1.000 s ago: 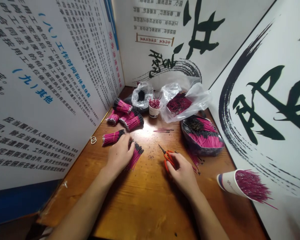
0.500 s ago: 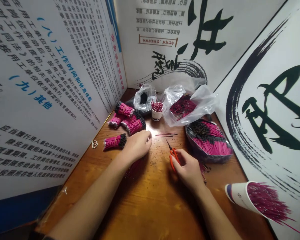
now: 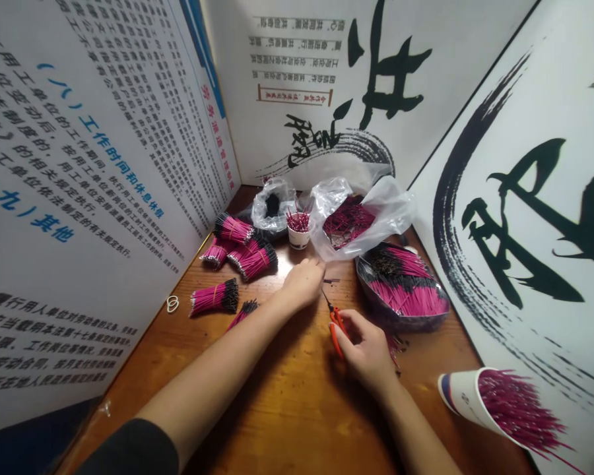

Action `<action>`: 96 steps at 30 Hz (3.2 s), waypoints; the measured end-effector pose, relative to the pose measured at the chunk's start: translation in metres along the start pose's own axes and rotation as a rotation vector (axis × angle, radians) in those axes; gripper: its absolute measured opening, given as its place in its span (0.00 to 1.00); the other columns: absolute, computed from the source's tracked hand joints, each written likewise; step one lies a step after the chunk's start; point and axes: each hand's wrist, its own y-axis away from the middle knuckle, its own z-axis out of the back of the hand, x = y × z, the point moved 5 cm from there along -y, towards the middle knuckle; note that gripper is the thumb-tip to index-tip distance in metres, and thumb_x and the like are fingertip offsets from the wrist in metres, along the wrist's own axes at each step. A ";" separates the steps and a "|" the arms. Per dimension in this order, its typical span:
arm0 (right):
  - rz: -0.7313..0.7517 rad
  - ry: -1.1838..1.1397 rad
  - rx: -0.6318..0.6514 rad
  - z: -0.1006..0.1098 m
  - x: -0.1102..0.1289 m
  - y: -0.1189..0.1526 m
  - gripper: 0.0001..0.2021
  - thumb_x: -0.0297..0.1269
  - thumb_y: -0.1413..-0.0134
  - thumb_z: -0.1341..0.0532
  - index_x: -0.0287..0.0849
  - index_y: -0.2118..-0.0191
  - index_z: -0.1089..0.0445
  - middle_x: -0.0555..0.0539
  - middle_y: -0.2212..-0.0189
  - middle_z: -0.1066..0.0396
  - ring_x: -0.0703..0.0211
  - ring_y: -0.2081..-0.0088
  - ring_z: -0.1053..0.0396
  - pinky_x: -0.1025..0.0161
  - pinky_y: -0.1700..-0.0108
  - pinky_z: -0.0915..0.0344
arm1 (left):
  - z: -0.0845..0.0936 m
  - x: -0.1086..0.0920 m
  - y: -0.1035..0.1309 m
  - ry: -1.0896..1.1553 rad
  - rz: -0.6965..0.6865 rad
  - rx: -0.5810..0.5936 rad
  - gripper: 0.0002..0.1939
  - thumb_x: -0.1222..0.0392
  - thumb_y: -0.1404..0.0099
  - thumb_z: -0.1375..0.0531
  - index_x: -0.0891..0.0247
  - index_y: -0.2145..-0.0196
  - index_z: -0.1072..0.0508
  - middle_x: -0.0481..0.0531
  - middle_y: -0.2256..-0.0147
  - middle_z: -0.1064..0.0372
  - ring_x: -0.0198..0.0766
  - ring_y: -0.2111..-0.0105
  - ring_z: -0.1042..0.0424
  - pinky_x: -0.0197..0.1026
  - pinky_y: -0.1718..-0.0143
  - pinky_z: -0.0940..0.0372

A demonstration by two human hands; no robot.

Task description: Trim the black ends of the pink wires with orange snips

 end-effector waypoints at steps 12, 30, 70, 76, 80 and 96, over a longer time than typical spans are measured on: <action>0.013 0.020 -0.019 0.001 -0.002 -0.002 0.10 0.42 0.42 0.42 0.41 0.61 0.29 0.47 0.70 0.25 0.58 0.71 0.28 0.65 0.68 0.33 | 0.025 0.019 0.033 0.266 0.083 -0.112 0.04 0.64 0.36 0.48 0.61 0.67 0.35 0.49 0.72 0.35 0.38 0.72 0.36 0.39 0.68 0.41; 0.037 0.046 -0.039 -0.003 0.007 0.012 0.11 0.41 0.42 0.40 0.44 0.56 0.34 0.44 0.64 0.24 0.56 0.64 0.25 0.63 0.62 0.29 | -0.009 -0.002 0.123 0.984 0.018 -0.435 0.10 0.59 0.28 0.54 0.63 0.64 0.36 0.46 0.73 0.43 0.33 0.73 0.42 0.37 0.69 0.44; 0.173 0.129 0.119 -0.008 0.021 0.019 0.08 0.38 0.40 0.42 0.44 0.57 0.31 0.49 0.69 0.25 0.60 0.72 0.28 0.67 0.70 0.34 | -0.003 0.006 0.121 0.957 0.100 -0.627 0.06 0.65 0.32 0.47 0.63 0.66 0.32 0.49 0.69 0.35 0.35 0.66 0.34 0.36 0.64 0.40; 0.147 0.155 0.125 -0.010 0.021 0.019 0.07 0.39 0.40 0.42 0.44 0.59 0.32 0.50 0.73 0.27 0.60 0.73 0.29 0.67 0.71 0.35 | -0.005 0.006 0.120 0.969 0.099 -0.613 0.06 0.65 0.31 0.47 0.63 0.65 0.31 0.49 0.68 0.35 0.35 0.66 0.34 0.36 0.63 0.39; 0.142 0.146 0.127 -0.011 0.021 0.018 0.07 0.40 0.40 0.42 0.44 0.59 0.33 0.50 0.74 0.28 0.60 0.74 0.30 0.67 0.72 0.35 | -0.004 0.005 0.122 0.956 0.097 -0.621 0.06 0.65 0.32 0.47 0.63 0.65 0.31 0.49 0.68 0.35 0.35 0.67 0.35 0.36 0.64 0.39; 0.144 0.193 0.098 -0.006 0.023 0.017 0.08 0.40 0.39 0.43 0.43 0.59 0.32 0.50 0.75 0.28 0.61 0.76 0.31 0.67 0.73 0.36 | -0.004 0.007 0.121 0.935 0.113 -0.620 0.05 0.65 0.32 0.46 0.63 0.66 0.31 0.49 0.69 0.34 0.35 0.66 0.35 0.36 0.63 0.40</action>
